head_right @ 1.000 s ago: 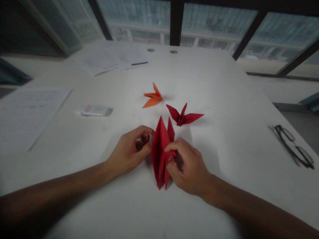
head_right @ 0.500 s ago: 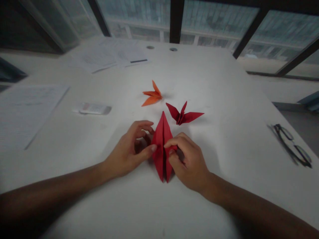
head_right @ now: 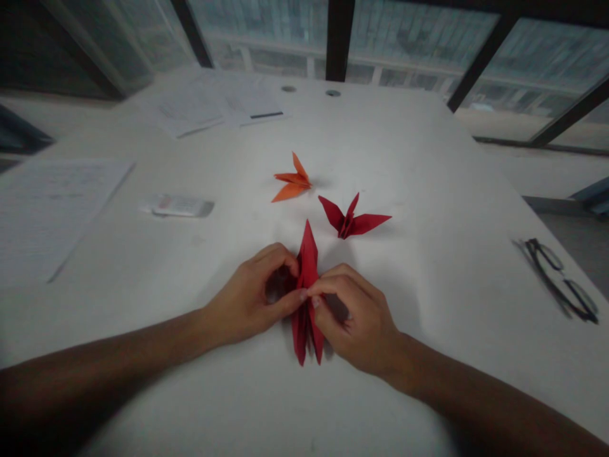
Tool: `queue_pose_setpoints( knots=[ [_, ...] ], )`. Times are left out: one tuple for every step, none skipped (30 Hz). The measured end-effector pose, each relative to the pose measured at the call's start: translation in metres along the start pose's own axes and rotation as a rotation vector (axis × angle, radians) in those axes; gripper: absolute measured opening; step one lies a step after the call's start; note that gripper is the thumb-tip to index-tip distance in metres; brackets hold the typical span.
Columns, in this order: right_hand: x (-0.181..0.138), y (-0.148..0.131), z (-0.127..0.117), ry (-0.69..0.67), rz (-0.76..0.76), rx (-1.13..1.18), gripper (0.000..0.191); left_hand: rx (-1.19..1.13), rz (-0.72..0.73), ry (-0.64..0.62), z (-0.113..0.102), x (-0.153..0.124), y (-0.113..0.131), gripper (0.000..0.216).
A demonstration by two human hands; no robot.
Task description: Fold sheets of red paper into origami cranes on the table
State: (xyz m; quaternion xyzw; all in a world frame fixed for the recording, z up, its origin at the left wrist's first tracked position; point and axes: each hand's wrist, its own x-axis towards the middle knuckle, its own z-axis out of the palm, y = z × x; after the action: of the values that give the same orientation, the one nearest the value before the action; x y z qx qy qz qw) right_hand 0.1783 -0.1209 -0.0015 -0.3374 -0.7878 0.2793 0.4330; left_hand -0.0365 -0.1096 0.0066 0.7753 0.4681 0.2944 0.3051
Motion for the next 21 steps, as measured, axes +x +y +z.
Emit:
queue_pose_setpoints(
  knots=[
    [0.000, 0.000, 0.000, 0.005, 0.009, -0.002, 0.026, 0.001, 0.009, -0.001, 0.000, 0.000, 0.000, 0.015],
    [-0.001, 0.000, -0.001, 0.011, 0.020, -0.005, 0.026, -0.004, 0.021, 0.001, 0.001, 0.001, -0.001, 0.010],
    [-0.001, 0.001, -0.001, 0.019, 0.032, -0.007, 0.025, -0.014, 0.029, 0.006, 0.001, 0.001, -0.001, 0.007],
    [-0.001, 0.002, -0.001, 0.027, 0.044, -0.006, 0.024, -0.027, 0.027, 0.014, 0.001, 0.001, -0.001, 0.007],
    [-0.002, 0.003, 0.000, 0.037, 0.059, -0.006, 0.022, -0.046, 0.016, 0.026, 0.001, 0.001, -0.002, 0.009],
    [-0.002, 0.004, 0.000, 0.049, 0.081, -0.011, 0.020, -0.070, 0.000, 0.046, 0.001, 0.002, -0.002, 0.010],
    [-0.002, 0.006, 0.001, 0.059, 0.113, -0.023, 0.018, -0.098, -0.015, 0.069, 0.000, 0.002, -0.003, 0.010],
    [-0.001, 0.008, 0.002, 0.069, 0.153, -0.042, 0.017, -0.125, -0.029, 0.097, 0.000, 0.002, -0.003, 0.010],
    [-0.001, 0.010, 0.003, 0.079, 0.197, -0.063, 0.016, -0.150, -0.037, 0.129, -0.001, 0.002, -0.003, 0.010],
    [0.000, 0.011, 0.003, 0.083, 0.240, -0.081, 0.015, -0.168, -0.039, 0.159, -0.002, 0.002, -0.004, 0.010],
    [0.001, 0.012, 0.004, 0.080, 0.275, -0.095, 0.013, -0.178, -0.033, 0.185, -0.002, 0.001, -0.004, 0.010],
    [0.003, 0.012, 0.004, 0.071, 0.301, -0.107, 0.013, -0.183, -0.020, 0.197, -0.002, 0.001, -0.003, 0.010],
    [0.004, 0.012, 0.005, 0.064, 0.316, -0.121, 0.014, -0.184, 0.001, 0.199, -0.003, 0.000, -0.003, 0.009],
    [0.006, 0.011, 0.005, 0.062, 0.324, -0.141, 0.017, -0.184, 0.030, 0.189, -0.003, 0.000, -0.003, 0.009],
    [0.007, 0.010, 0.005, 0.060, 0.327, -0.166, 0.022, -0.184, 0.065, 0.170, -0.003, -0.001, -0.002, 0.009],
    [0.009, 0.009, 0.005, 0.062, 0.329, -0.194, 0.027, -0.184, 0.104, 0.147, -0.003, -0.001, -0.002, 0.008],
    [0.010, 0.008, 0.006, 0.065, 0.329, -0.220, 0.031, -0.182, 0.139, 0.124, -0.003, -0.002, -0.001, 0.007],
    [0.012, 0.007, 0.006, 0.067, 0.331, -0.241, 0.035, -0.178, 0.169, 0.105, -0.003, -0.003, -0.001, 0.007],
    [0.013, 0.006, 0.006, 0.065, 0.330, -0.254, 0.037, -0.172, 0.190, 0.095, -0.003, -0.003, -0.001, 0.007],
    [0.014, 0.005, 0.005, 0.062, 0.327, -0.263, 0.037, -0.165, 0.204, 0.090, -0.002, -0.003, -0.001, 0.007],
    [0.015, 0.005, 0.005, 0.059, 0.319, -0.271, 0.035, -0.158, 0.212, 0.091, -0.002, -0.004, 0.000, 0.007]
  ],
)
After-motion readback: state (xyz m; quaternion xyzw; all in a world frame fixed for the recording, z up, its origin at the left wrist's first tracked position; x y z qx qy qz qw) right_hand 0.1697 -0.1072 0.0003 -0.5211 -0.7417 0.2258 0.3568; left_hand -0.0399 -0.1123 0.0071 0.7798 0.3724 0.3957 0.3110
